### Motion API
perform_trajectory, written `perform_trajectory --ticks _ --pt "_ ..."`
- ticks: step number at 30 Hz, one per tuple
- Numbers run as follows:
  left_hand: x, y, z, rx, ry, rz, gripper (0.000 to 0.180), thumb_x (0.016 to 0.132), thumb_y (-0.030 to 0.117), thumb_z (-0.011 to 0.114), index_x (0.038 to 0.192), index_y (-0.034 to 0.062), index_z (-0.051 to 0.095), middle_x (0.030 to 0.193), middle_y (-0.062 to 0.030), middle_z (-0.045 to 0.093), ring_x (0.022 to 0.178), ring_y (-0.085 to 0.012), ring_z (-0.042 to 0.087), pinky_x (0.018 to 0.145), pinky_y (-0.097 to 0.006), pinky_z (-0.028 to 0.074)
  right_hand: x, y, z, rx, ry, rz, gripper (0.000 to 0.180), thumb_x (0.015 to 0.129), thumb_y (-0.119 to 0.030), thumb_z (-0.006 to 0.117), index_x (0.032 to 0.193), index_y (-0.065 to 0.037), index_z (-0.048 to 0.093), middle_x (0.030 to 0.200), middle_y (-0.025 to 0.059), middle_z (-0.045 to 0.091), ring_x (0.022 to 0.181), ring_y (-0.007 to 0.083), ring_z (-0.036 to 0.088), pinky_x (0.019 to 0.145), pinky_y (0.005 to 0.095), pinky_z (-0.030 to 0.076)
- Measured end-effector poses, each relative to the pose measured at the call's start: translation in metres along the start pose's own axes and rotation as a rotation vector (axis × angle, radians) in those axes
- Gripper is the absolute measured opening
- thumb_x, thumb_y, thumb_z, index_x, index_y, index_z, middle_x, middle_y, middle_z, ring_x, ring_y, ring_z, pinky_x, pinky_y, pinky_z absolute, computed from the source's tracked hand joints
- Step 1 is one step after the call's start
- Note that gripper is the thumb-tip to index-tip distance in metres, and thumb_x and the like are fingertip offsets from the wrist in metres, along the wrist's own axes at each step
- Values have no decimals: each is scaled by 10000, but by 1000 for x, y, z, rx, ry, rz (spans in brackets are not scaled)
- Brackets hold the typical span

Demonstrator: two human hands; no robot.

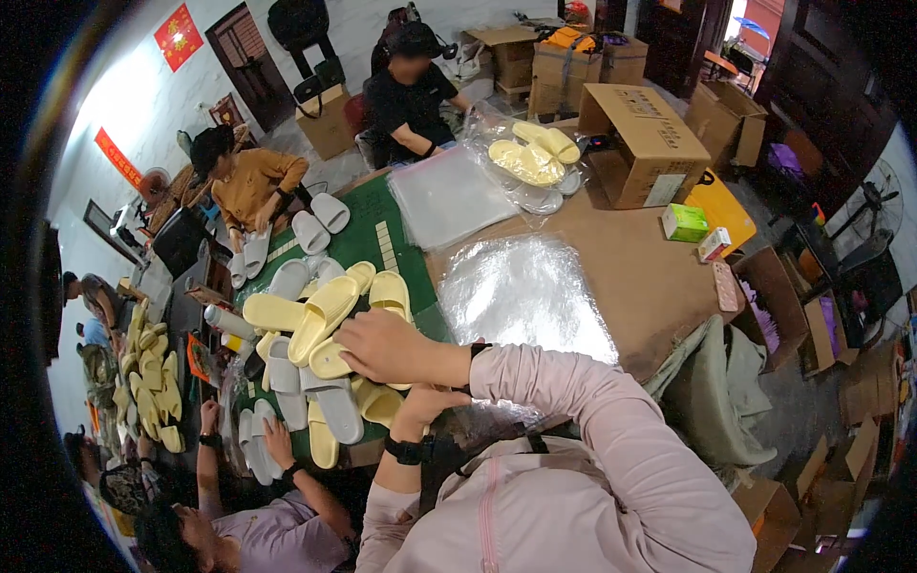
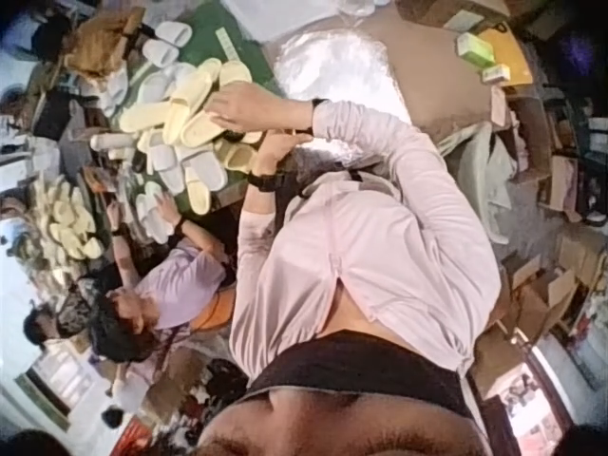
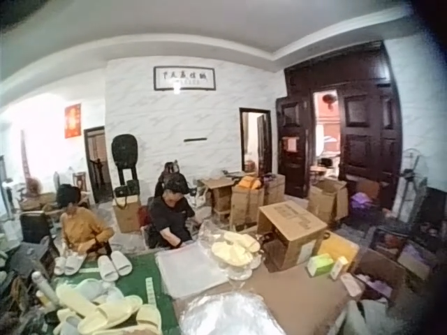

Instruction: Pair and package finished foam slippers into plastic bags and boxes.

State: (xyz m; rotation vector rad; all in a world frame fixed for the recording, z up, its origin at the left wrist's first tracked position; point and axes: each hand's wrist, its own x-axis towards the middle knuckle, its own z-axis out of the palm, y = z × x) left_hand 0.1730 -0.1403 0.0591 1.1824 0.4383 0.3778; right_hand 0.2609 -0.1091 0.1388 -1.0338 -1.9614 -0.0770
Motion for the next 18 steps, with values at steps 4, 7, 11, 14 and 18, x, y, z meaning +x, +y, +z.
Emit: perform_trajectory --ticks 4,7,11,14,18 --pt "-1 -4 -5 124 8 -103 552 633 106 795 1119 -3 558 1101 -61 582 1009 -170 513 872 -292 402 -2 -5 -6 -304 -130 -368 233 717 -178 571 901 -37 540 859 64 544 749 180 535 668 302 433" --pt "-2 15 4 181 20 -167 544 639 124 800 1115 1 568 1099 -52 586 984 -149 523 862 -270 407 -3 -9 1 -299 -124 -461 228 699 -194 546 874 -49 534 856 47 525 757 168 522 669 292 430" --pt "3 6 -10 411 -43 -254 507 723 285 749 1101 -3 569 1096 -56 587 998 -143 506 862 -243 393 3 -8 6 -341 -103 -573 187 704 -239 542 807 -84 533 776 15 501 734 162 521 632 285 399" --pt "7 3 -10 312 -26 -150 549 682 93 762 1169 -12 531 1157 -61 561 1063 -135 503 907 -257 397 4 -7 3 -310 -148 -537 223 698 -207 556 857 -52 529 834 49 524 758 168 524 670 285 428" --pt "18 13 13 229 9 -101 550 719 53 712 1213 -13 478 1183 -85 538 1081 -163 498 924 -286 394 4 21 4 -290 -144 -433 221 693 -207 566 847 -51 533 822 55 524 737 181 532 653 302 424"
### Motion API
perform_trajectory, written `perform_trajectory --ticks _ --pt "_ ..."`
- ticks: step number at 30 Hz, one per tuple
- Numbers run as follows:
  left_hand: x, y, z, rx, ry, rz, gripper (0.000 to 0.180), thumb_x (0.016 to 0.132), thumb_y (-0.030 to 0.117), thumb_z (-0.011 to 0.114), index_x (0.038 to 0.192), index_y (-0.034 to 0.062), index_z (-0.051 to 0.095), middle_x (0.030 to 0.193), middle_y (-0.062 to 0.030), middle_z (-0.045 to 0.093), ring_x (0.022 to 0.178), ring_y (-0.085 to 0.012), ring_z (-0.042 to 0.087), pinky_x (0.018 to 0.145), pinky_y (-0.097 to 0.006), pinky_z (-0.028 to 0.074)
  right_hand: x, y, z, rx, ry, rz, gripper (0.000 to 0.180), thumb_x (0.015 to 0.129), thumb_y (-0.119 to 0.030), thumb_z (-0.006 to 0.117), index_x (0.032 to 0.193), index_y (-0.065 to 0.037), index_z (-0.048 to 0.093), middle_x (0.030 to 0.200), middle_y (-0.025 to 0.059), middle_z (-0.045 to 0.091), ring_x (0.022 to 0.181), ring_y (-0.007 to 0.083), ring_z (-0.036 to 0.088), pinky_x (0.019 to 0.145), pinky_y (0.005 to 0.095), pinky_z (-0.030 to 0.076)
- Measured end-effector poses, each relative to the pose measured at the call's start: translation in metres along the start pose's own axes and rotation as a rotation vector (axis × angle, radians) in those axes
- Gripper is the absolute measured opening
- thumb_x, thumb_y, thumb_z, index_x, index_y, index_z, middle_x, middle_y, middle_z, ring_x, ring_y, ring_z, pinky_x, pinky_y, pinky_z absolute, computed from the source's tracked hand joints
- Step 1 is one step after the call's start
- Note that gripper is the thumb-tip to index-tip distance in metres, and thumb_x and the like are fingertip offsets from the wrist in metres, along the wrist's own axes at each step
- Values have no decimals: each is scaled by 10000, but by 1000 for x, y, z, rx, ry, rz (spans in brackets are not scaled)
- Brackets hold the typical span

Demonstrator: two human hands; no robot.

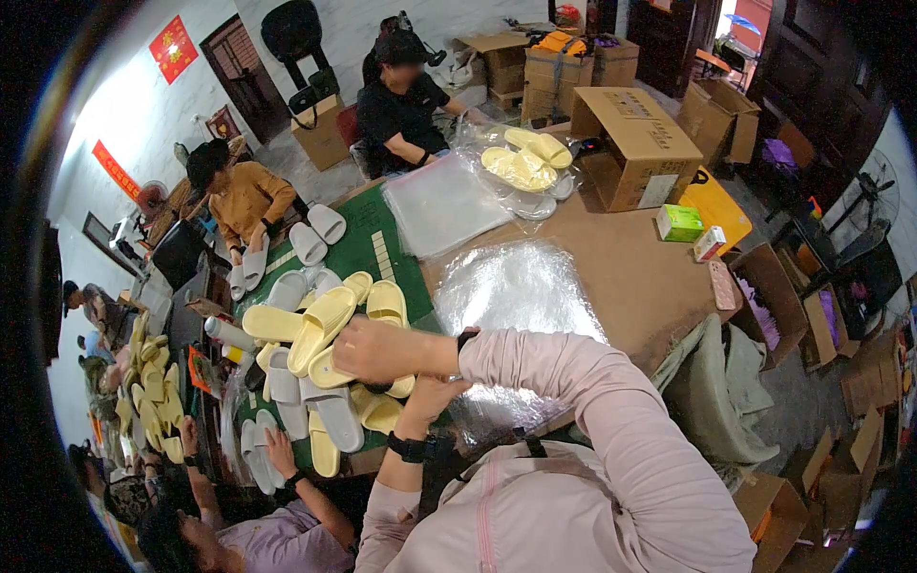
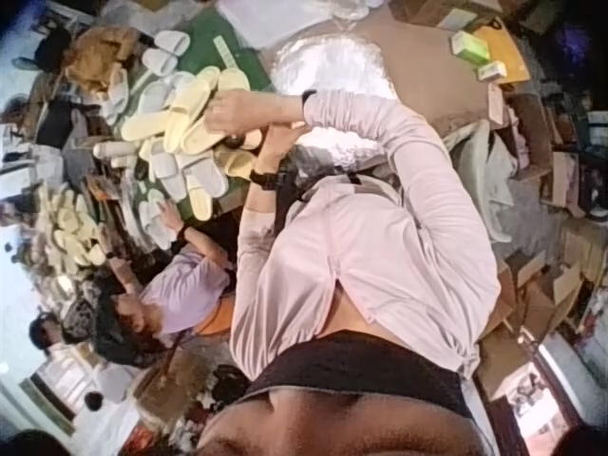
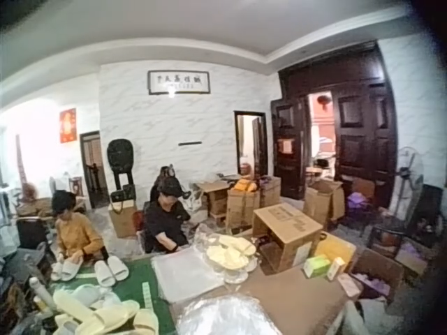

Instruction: Pair and package finished foam slippers into plastic bags and boxes.

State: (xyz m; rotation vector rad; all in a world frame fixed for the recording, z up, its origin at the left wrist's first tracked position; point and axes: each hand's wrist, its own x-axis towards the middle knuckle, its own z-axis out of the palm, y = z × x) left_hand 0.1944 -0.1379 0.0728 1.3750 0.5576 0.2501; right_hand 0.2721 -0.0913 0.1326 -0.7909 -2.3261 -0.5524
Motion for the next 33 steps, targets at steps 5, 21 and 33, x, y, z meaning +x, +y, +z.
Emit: perform_trajectory --ticks 5,21,33 --pt "15 -16 44 143 650 241 500 756 110 698 1171 -13 446 1072 -130 535 975 -203 520 858 -316 412 -71 68 29 -221 -61 335 82 681 -139 566 739 -87 537 751 57 541 705 221 547 622 344 405" --pt "23 9 112 252 389 375 235 889 185 538 1004 -15 492 826 -146 545 864 -282 540 758 -350 425 -202 101 48 -553 -592 792 120 745 -126 543 858 -92 567 799 43 602 763 204 582 671 358 417" --pt "-3 68 132 -642 -287 -363 401 935 154 425 1319 72 347 943 40 515 730 -31 480 663 -161 402 -324 147 19 -278 -168 1599 214 755 -149 530 878 13 597 813 206 624 763 331 611 675 420 481"
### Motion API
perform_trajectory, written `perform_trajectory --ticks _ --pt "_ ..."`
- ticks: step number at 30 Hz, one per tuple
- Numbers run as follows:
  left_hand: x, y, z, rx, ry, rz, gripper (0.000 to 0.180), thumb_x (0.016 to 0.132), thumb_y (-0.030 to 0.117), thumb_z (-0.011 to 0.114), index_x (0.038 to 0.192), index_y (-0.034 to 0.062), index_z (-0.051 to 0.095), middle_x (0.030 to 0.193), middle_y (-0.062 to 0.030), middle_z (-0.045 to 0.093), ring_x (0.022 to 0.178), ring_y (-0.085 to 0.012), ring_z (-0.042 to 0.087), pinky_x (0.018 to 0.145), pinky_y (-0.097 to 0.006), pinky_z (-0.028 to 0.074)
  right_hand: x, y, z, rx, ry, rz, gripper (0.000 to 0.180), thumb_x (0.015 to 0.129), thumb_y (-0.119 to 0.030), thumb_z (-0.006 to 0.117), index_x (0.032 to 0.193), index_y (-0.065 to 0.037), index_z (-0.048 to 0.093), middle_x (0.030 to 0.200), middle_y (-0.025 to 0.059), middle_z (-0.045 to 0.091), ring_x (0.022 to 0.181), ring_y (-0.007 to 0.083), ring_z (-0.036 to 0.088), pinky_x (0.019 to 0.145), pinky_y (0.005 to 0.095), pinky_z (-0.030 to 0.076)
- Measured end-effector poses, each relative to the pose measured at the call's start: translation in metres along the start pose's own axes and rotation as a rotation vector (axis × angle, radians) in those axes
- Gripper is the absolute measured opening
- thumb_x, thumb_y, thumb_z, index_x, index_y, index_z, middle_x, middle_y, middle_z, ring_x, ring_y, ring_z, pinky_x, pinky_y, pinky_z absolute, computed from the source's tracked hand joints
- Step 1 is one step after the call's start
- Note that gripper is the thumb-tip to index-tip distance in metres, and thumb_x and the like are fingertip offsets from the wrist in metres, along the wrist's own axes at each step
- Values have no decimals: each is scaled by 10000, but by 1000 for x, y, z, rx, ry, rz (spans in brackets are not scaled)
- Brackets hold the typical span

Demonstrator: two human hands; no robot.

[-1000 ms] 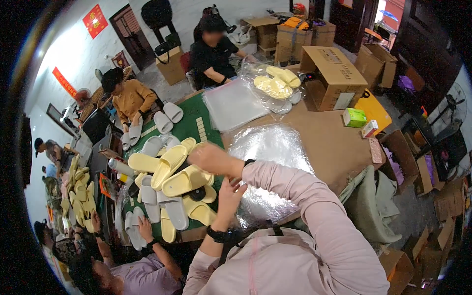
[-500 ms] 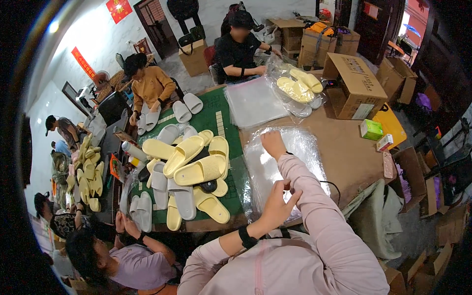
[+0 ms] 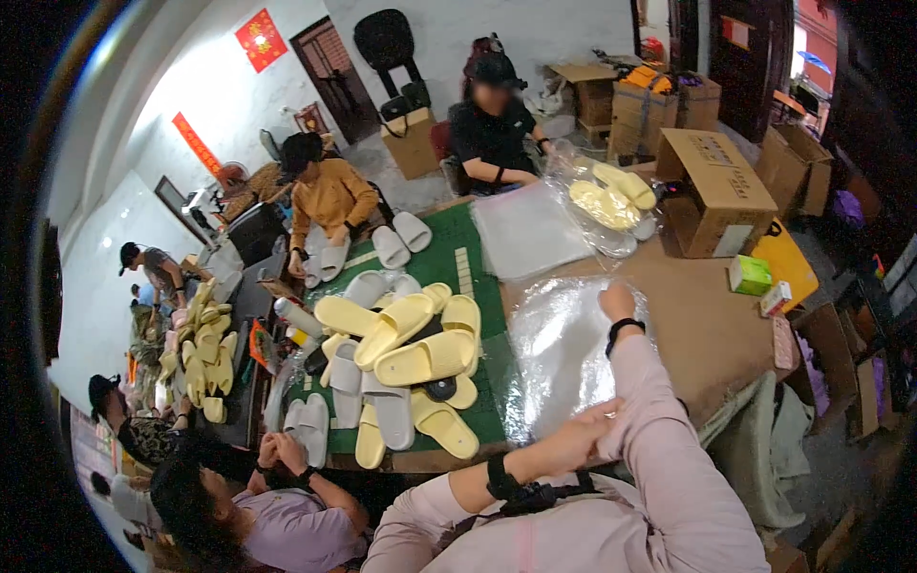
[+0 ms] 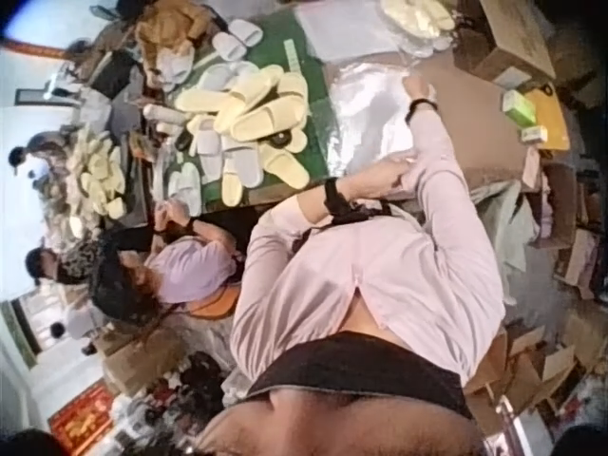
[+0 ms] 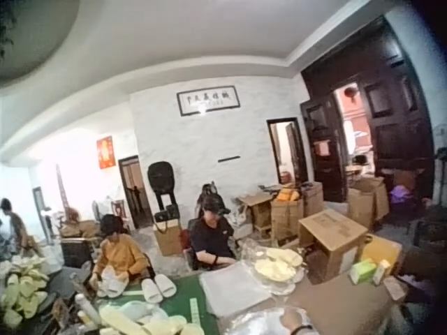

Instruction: Pair and package finished foam slippers into plastic bags and boxes.

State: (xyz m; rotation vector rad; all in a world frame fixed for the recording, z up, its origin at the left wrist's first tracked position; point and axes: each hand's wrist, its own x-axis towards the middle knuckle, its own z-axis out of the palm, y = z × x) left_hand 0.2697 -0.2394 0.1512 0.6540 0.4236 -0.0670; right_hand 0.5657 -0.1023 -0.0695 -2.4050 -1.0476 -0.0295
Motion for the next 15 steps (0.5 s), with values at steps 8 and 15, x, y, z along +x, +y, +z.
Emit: perform_trajectory --ticks 8,15 --pt "17 -9 -48 1000 -210 459 316 927 160 424 1213 25 411 1044 -71 519 928 -168 508 811 -260 414 16 -188 -107 825 -506 -408 264 816 -240 607 927 -1 612 811 100 629 774 164 604 679 302 475" --pt "31 30 -225 2164 672 475 414 766 25 485 1178 43 518 1206 -255 459 948 -360 563 826 -393 451 -250 -283 -180 626 -728 -1470 324 826 -335 555 900 -20 575 811 136 586 750 291 601 647 405 468"
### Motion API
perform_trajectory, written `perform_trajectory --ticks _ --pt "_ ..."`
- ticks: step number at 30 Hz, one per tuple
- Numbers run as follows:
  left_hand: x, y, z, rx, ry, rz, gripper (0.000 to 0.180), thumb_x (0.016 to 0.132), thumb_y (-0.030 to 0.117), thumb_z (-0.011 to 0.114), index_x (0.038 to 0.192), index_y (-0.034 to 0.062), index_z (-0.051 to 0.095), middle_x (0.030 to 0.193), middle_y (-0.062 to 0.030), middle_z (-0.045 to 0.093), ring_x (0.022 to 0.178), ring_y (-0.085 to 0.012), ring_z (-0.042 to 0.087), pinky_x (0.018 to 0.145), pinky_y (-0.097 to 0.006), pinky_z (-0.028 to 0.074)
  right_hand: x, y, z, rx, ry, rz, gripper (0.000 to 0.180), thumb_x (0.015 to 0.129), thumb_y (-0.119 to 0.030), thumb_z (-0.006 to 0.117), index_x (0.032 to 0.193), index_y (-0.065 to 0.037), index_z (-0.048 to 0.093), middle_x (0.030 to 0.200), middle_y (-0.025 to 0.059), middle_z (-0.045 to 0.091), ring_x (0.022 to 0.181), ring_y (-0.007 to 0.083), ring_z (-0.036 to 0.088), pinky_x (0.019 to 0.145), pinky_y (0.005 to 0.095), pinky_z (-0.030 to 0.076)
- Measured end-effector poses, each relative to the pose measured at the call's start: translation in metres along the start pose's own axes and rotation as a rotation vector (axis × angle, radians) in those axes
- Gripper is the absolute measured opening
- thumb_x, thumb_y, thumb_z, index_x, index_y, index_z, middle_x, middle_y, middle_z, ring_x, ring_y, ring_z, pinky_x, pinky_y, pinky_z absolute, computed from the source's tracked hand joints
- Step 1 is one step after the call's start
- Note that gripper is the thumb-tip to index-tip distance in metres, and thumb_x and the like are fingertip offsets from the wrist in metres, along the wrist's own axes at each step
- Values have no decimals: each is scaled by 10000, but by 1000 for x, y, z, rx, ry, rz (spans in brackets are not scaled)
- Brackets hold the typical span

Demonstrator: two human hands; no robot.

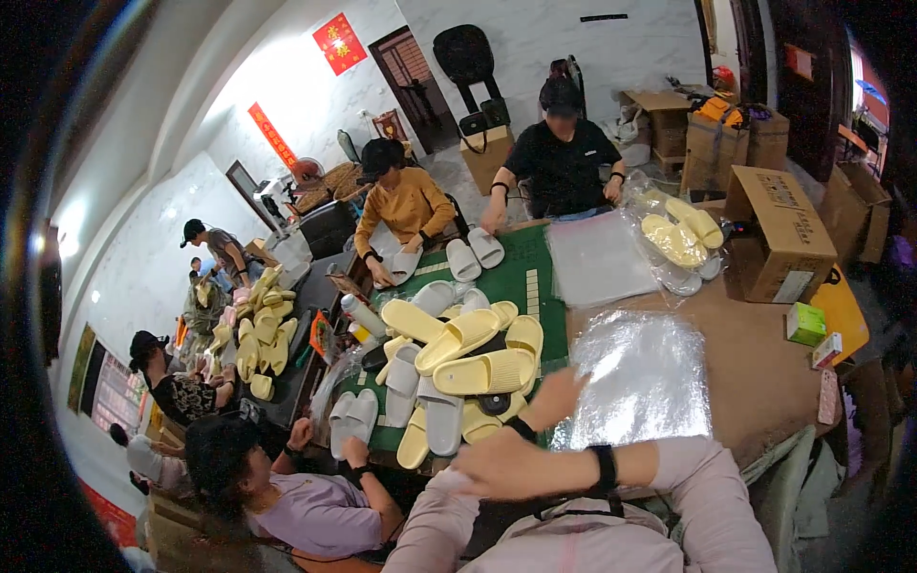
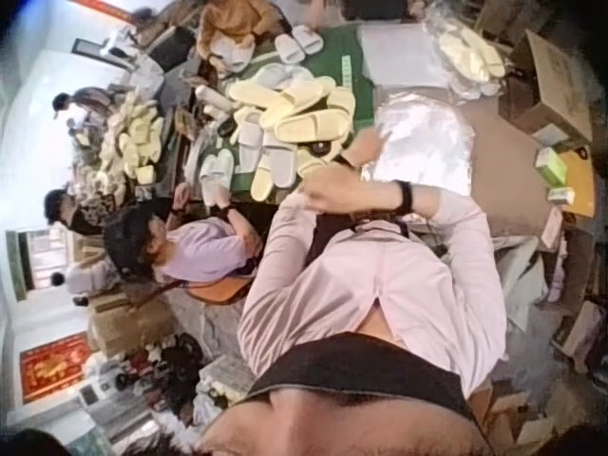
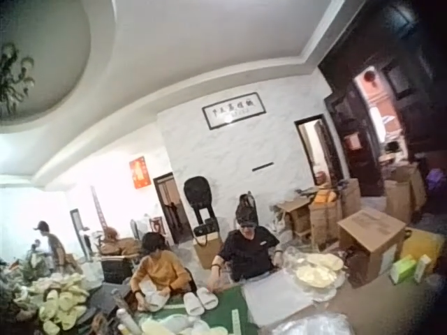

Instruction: Pair and package finished foam slippers into plastic bags and boxes.

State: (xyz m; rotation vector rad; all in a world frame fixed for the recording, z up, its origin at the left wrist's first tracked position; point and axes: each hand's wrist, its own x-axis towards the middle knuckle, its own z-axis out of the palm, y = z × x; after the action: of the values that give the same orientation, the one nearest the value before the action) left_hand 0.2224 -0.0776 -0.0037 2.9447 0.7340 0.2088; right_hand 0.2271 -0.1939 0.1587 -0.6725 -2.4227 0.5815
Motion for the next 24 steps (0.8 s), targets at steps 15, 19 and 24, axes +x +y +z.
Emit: perform_trajectory --ticks 15,19,24 --pt "-104 -134 -24 363 187 -430 328 793 114 502 1113 46 528 1012 -128 557 929 -267 548 799 -367 442 9 -55 52 802 53 477 299 937 -335 441 882 -43 465 687 58 473 651 145 466 602 304 397" --pt "-93 -142 -63 216 583 -648 265 820 107 519 1060 -3 538 1002 -156 563 931 -311 538 811 -397 428 6 -77 14 880 -131 536 342 899 -387 464 970 -53 476 842 163 584 826 318 581 708 393 440" --pt "-36 -98 -143 -137 1175 -631 204 872 109 513 1009 -39 545 1019 -169 556 959 -321 515 859 -395 403 -4 -55 31 818 -124 64 458 897 -364 478 1169 1 428 1009 154 587 943 268 563 804 357 436"
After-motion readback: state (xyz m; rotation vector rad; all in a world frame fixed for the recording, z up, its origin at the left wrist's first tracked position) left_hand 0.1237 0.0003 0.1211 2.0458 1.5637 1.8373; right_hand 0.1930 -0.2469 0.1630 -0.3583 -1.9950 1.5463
